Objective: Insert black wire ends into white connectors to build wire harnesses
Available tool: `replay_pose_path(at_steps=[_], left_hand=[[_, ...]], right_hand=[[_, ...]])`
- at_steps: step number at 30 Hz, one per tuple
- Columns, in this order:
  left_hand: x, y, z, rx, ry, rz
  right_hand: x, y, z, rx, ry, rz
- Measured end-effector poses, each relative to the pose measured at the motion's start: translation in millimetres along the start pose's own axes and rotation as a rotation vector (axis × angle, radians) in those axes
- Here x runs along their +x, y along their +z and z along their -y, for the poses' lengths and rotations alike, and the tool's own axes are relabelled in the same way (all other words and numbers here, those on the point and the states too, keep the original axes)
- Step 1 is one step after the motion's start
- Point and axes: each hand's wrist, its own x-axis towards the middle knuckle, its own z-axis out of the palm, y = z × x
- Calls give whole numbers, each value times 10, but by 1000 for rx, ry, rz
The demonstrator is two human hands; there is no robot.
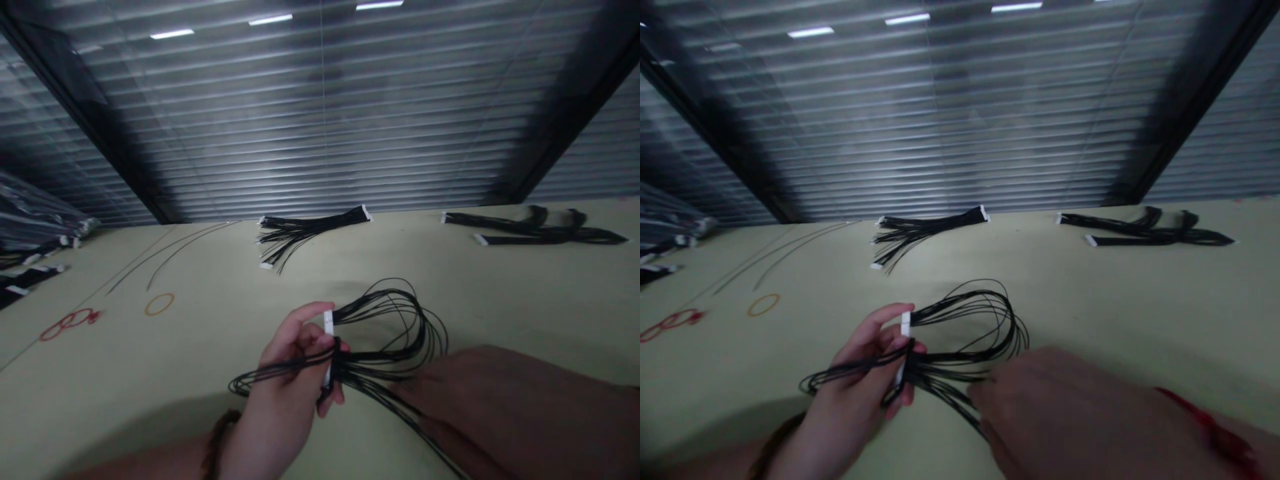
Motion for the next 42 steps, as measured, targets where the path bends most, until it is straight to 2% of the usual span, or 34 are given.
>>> replay_pose_path(at_steps=[1, 3, 7, 16, 22, 27, 32, 34, 35, 37, 39, 40, 42], left_hand=[[2, -1, 5, -3, -2, 17], [11, -4, 22, -14, 5, 53], [24, -22, 60, -35, 5, 103], [18, -38, 87, -39, 25, 135], [18, -31, 103, -25, 53, 127], [19, -38, 90, -8, 52, 127], [19, -8, 29, 5, 24, 71], [23, 14, -2, 21, 1, 45], [24, 23, -13, 28, -5, 34], [23, 35, -25, 39, -14, 21], [19, 38, -22, 39, -13, 23], [16, 36, -17, 38, -13, 27], [11, 29, -8, 37, -14, 39]], right_hand=[[96, -35, 54, 74, -13, 79], [250, -80, 130, 182, 16, 156], [327, -19, 161, 240, 112, 147], [262, 81, 167, 73, -15, -57], [235, 91, 158, 49, -49, -101], [237, 82, 163, 125, -31, -105], [238, 19, 164, 107, -74, -162], [268, -96, 114, 214, -61, -114], [290, -173, 72, 292, -36, -41], [337, -348, -43, 542, 37, 196], [374, -509, -179, 916, 101, 385], [386, -572, -248, 1094, 113, 422], [401, -656, -376, 1256, 111, 355]])
